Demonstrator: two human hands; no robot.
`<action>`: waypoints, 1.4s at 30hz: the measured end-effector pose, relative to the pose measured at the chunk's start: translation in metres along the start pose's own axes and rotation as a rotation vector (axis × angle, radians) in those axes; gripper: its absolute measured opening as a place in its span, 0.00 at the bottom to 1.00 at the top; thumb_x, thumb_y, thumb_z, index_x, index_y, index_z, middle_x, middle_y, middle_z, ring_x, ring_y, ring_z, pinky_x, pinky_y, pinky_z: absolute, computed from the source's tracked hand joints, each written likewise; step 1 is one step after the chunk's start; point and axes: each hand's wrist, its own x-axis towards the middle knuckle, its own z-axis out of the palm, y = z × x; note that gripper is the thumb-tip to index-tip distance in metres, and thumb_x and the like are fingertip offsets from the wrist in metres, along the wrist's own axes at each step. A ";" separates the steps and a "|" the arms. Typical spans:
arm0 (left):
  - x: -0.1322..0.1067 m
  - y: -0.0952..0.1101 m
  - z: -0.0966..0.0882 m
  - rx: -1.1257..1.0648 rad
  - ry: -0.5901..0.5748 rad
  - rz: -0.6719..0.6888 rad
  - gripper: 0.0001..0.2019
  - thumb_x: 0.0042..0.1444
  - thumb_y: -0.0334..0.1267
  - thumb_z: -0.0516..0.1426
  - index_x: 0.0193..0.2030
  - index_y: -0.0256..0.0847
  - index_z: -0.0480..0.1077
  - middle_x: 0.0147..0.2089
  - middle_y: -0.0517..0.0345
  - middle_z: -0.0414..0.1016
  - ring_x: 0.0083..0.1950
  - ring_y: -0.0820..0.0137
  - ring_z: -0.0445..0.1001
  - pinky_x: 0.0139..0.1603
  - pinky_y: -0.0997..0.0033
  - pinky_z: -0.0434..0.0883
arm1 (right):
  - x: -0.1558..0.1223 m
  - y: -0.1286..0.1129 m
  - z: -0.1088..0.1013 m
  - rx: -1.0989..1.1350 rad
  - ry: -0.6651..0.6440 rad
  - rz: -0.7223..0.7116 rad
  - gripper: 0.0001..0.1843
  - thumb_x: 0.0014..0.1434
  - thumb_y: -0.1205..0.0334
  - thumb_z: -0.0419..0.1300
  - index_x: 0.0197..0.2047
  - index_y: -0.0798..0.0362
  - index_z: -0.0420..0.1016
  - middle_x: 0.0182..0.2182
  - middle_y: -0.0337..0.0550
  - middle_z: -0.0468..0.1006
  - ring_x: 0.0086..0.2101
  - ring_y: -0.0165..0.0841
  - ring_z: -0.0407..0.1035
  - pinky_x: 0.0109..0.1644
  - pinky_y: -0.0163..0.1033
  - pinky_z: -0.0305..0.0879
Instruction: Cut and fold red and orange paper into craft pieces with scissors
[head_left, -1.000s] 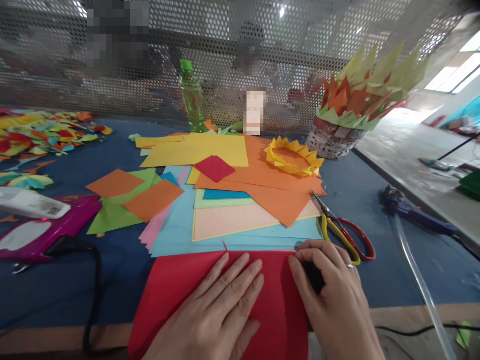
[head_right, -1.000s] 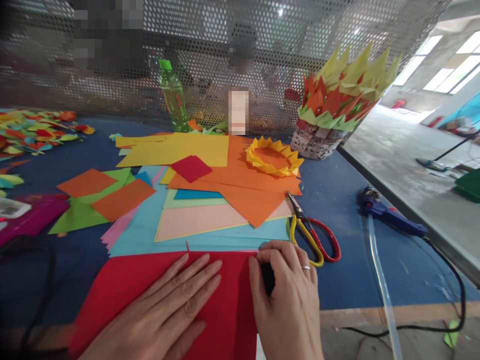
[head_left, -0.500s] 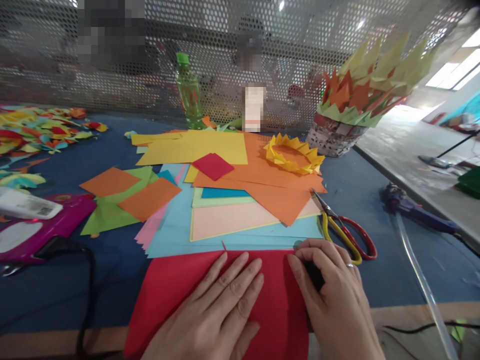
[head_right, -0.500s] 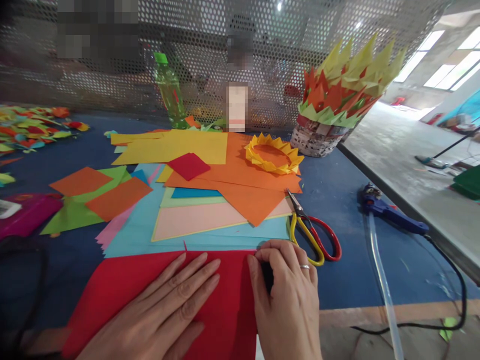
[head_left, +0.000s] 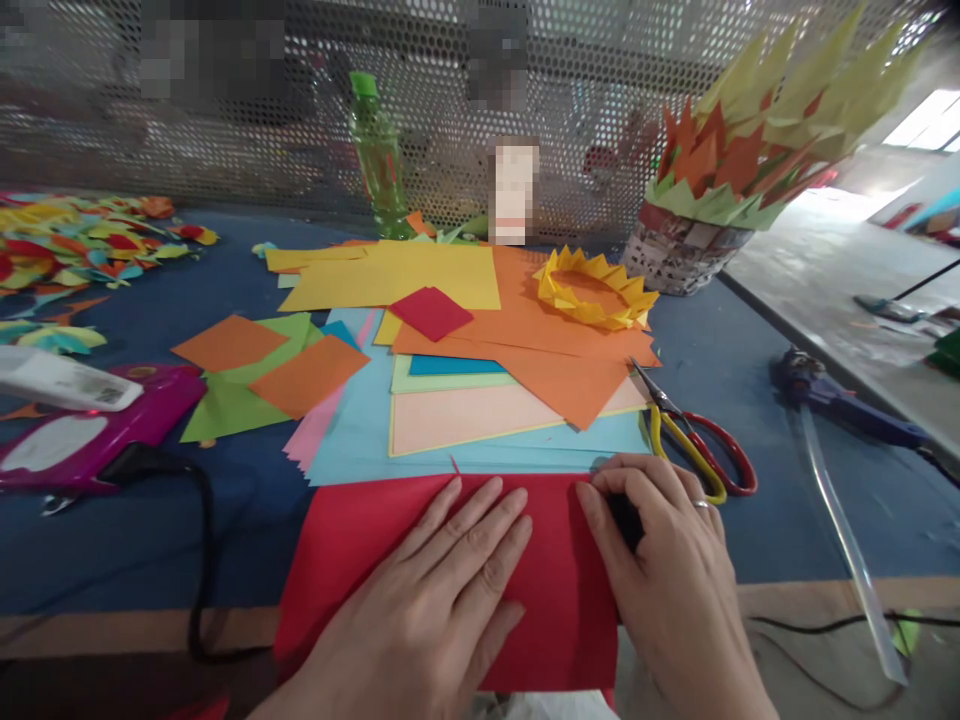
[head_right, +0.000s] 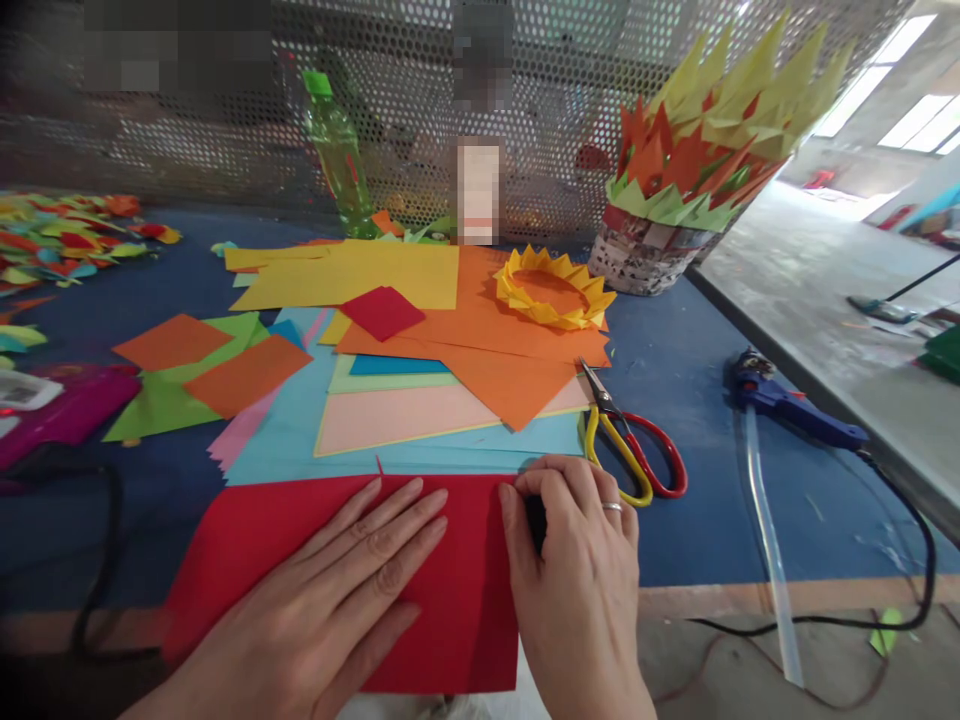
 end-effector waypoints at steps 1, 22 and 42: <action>0.000 0.000 -0.001 0.010 -0.007 0.010 0.23 0.62 0.31 0.54 0.64 0.29 0.64 0.69 0.44 0.62 0.72 0.55 0.55 0.70 0.52 0.59 | 0.000 0.000 0.000 -0.003 0.000 -0.002 0.09 0.66 0.53 0.55 0.36 0.46 0.70 0.43 0.41 0.76 0.46 0.43 0.64 0.49 0.49 0.58; 0.001 -0.001 -0.006 -0.021 -0.076 -0.048 0.23 0.66 0.42 0.51 0.64 0.32 0.65 0.68 0.48 0.64 0.70 0.60 0.59 0.71 0.57 0.58 | -0.026 0.009 0.021 -0.288 0.136 -0.706 0.31 0.66 0.49 0.52 0.64 0.64 0.65 0.63 0.54 0.68 0.59 0.42 0.65 0.59 0.47 0.56; -0.045 0.006 -0.010 0.243 -0.050 -0.124 0.22 0.66 0.38 0.50 0.65 0.37 0.65 0.68 0.52 0.65 0.70 0.57 0.59 0.71 0.53 0.55 | -0.026 0.009 0.026 -0.295 0.184 -0.676 0.35 0.64 0.50 0.53 0.68 0.62 0.60 0.61 0.52 0.69 0.55 0.41 0.71 0.57 0.47 0.59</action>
